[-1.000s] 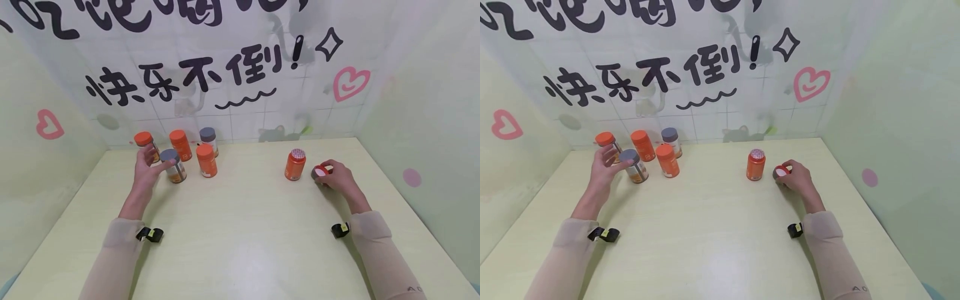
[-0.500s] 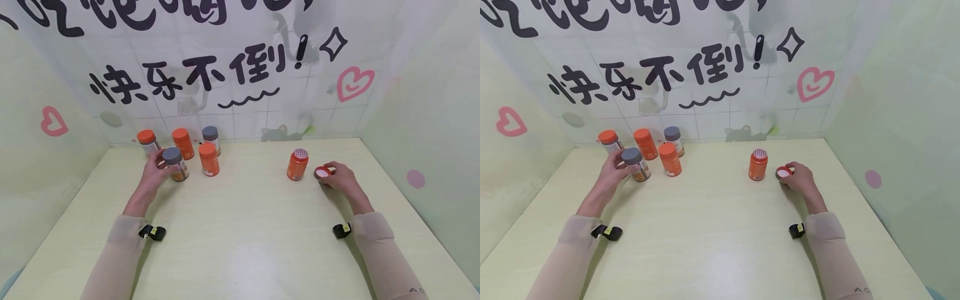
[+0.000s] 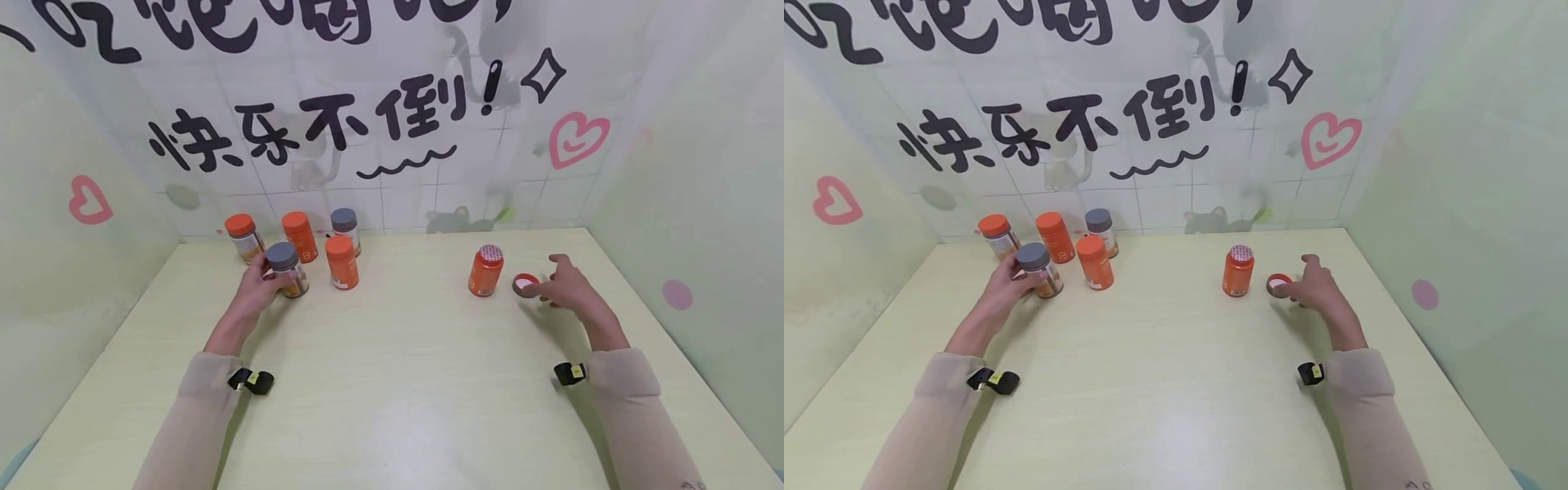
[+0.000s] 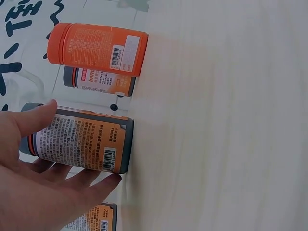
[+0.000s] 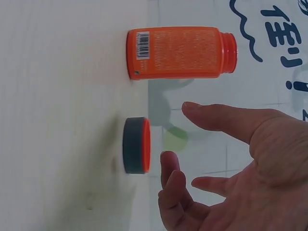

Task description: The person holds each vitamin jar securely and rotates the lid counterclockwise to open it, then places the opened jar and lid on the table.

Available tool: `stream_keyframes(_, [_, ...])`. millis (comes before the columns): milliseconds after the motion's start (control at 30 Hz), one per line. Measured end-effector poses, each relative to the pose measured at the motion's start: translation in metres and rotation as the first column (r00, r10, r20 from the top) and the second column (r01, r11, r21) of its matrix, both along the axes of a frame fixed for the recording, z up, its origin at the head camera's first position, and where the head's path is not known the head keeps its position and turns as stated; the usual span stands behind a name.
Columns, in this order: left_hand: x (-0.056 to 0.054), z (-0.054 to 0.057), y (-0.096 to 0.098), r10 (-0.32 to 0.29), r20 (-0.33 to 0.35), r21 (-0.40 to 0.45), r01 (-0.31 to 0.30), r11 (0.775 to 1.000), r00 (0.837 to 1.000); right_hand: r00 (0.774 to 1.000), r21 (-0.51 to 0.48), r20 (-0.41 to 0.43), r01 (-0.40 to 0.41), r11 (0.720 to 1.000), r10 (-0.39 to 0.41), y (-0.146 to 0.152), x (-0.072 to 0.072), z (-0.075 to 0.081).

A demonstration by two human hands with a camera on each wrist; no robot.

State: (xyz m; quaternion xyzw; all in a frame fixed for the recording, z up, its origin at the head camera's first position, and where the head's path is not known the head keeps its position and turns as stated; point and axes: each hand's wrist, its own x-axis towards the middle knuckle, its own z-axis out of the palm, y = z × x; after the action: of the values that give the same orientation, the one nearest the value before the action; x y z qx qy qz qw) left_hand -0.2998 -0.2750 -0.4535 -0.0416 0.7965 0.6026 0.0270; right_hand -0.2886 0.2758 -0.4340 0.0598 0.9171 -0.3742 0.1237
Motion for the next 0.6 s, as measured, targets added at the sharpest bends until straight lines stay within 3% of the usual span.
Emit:
stream_keyframes(333, [0.002, 0.002, 0.000, 0.008, 0.019, 0.003, -0.008, 1.000, 1.000, 0.990, -0.043, -0.140, 0.016, 0.999, -0.022, -0.015, 0.014, 0.032])
stream_keyframes(600, [0.007, 0.015, 0.001, -0.023, -0.006, -0.019, 0.023, 1.000, 1.000, 0.971, -0.111, -0.239, -0.011, 0.994, -0.016, -0.033, 0.026, 0.055])
